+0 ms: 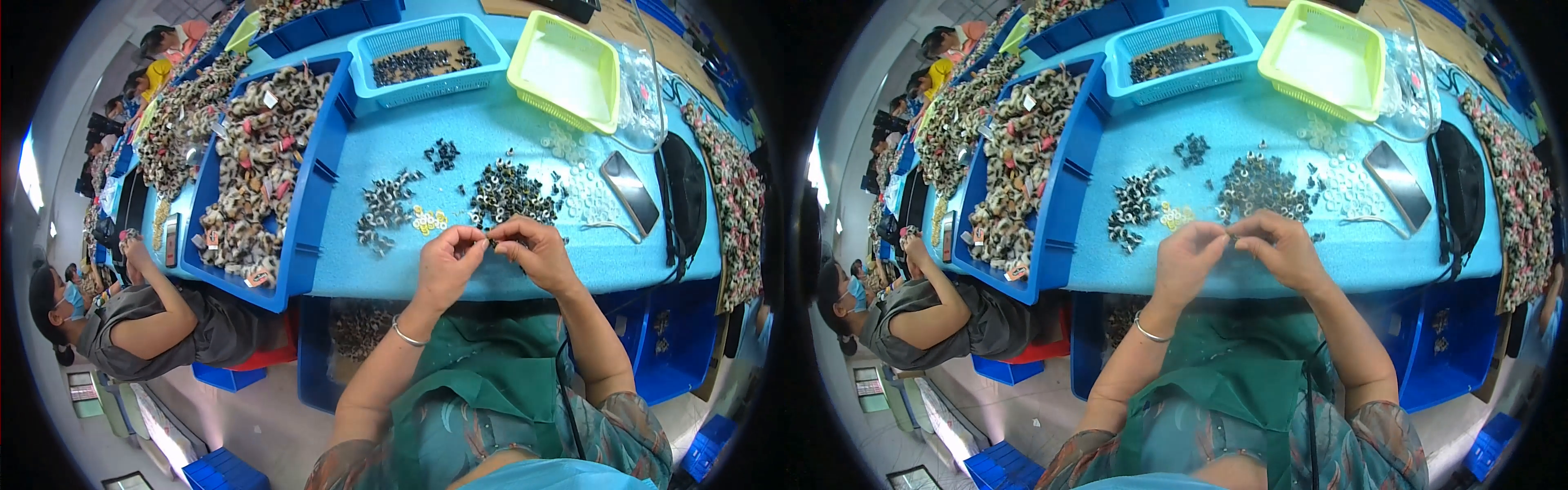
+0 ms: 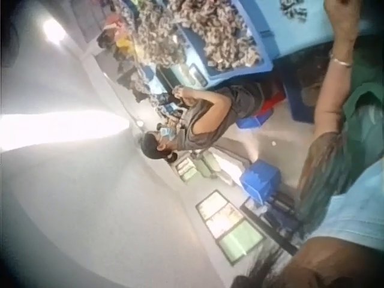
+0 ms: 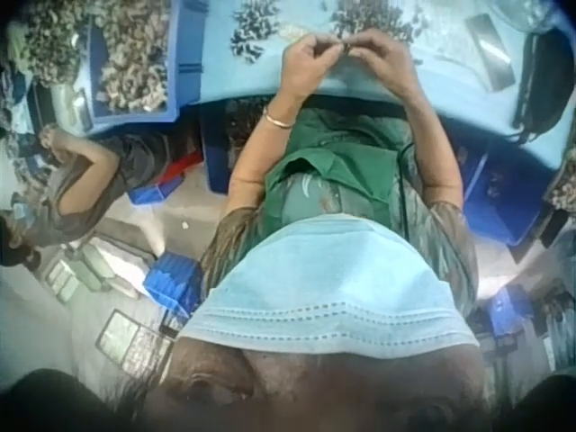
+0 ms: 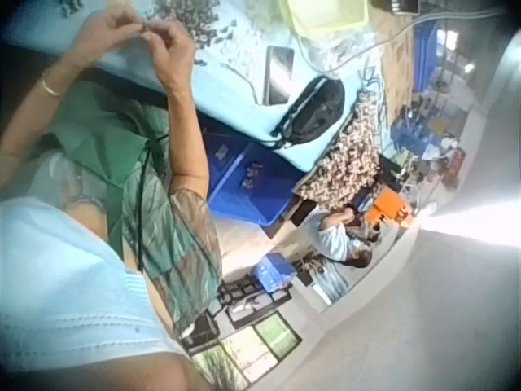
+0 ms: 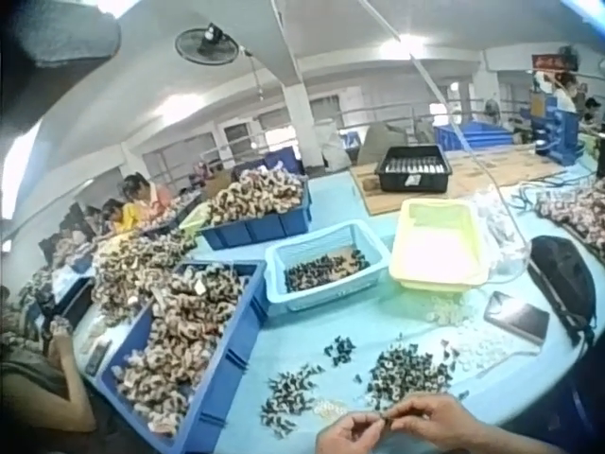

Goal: The person assembles small plastic components by hand, taking them from storage bins at a factory workbench.

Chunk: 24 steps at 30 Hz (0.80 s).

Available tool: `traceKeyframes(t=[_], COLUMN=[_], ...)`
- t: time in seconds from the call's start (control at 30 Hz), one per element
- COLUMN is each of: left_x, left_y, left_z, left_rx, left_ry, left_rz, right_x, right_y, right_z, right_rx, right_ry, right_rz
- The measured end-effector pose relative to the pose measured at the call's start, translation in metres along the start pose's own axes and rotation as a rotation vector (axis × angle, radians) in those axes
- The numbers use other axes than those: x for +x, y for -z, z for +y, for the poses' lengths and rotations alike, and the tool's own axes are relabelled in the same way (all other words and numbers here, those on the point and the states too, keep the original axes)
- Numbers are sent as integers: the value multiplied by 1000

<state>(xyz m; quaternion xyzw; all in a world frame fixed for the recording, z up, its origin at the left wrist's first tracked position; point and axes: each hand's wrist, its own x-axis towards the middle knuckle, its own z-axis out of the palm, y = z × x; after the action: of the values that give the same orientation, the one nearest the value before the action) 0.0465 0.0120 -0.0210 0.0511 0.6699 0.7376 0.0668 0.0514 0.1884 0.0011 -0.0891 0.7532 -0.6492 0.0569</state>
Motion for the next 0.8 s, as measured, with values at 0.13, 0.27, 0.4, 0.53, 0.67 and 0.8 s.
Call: traceKeyframes(t=[0.13,0.27,0.4,0.53,0.67,0.8], left_x=[-4,-3,3,4,6,18], left_y=[3,-1,0,20,43,49], left_z=[2,8,1,0,-8,-8], left_rx=[14,50,-8,423,751,887], left_ry=[65,12,-51,-382,-560,-625], left_rz=[-15,23,18,97,246,303], right_x=[5,14,22,41,74,128], right_y=[-5,0,5,8,12,1], right_z=[3,-8,-11,-18,-15,9], right_rx=[-167,-196,-205,-634,-917,-960], right_ry=[303,179,130,374,491,608], right_rz=[62,17,-11,4,-7,37])
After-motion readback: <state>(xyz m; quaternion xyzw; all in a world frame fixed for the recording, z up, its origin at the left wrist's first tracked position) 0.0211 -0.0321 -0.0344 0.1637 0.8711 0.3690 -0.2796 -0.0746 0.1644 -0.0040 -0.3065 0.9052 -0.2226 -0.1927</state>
